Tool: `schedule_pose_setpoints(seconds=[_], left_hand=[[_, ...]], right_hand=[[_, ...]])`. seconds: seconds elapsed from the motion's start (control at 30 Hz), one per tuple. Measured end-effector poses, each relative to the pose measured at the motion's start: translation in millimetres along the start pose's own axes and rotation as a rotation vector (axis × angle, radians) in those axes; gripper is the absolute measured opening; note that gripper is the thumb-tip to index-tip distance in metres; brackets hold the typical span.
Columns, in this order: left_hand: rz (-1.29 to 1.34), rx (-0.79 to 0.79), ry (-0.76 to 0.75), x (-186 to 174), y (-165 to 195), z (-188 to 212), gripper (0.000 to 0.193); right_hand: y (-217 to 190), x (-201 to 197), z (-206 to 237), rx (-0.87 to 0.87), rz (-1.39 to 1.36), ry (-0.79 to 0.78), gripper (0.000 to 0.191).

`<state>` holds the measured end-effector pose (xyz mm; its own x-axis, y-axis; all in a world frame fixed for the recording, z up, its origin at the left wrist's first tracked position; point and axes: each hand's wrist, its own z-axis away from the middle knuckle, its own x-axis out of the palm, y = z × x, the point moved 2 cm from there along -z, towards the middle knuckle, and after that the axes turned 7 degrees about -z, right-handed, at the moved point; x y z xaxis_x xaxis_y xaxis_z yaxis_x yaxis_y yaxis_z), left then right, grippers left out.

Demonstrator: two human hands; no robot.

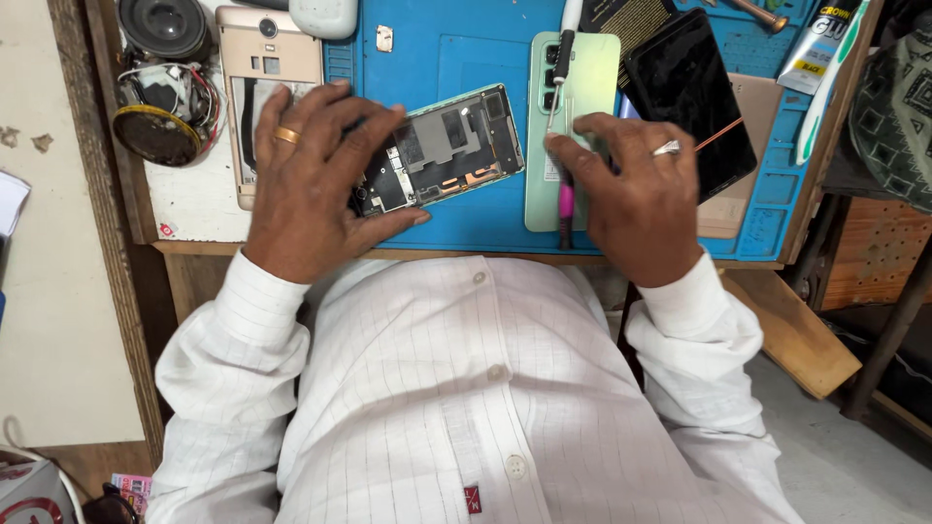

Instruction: The person repairs a disassembled smartphone at a workbench. They hold the phone's exposed midframe with one hand and use a small tool with the other to work along its edges and internal components, repositioning the phone and picking at parts throughout the clip.

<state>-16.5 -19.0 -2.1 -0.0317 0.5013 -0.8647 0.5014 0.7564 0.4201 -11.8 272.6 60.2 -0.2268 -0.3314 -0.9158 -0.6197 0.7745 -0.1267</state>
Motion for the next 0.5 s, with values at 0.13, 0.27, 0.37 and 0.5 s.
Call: schedule_pose_setpoints(seconds=[0.13,0.27,0.37,0.5], left_hand=[[0.029,0.037,0.024,9.3,6.9,0.7,0.08],[-0.014,0.043,0.024,15.8,13.0,0.5,0.073],[-0.04,0.017,0.005,16.4,11.6,-0.5,0.076],[-0.039,0.028,-0.024,15.5,4.7,-1.9,0.076]], right_hand=[[48.2,-11.9,14.8,0.191,-0.067,0.008,0.02],[142.5,-14.1,16.5,0.46,-0.085,0.025,0.008],[187.4,-2.7,22.9,0.619,0.008,-0.15,0.008],[202.0,7.4,27.4,0.665,-0.042,-0.296,0.01]])
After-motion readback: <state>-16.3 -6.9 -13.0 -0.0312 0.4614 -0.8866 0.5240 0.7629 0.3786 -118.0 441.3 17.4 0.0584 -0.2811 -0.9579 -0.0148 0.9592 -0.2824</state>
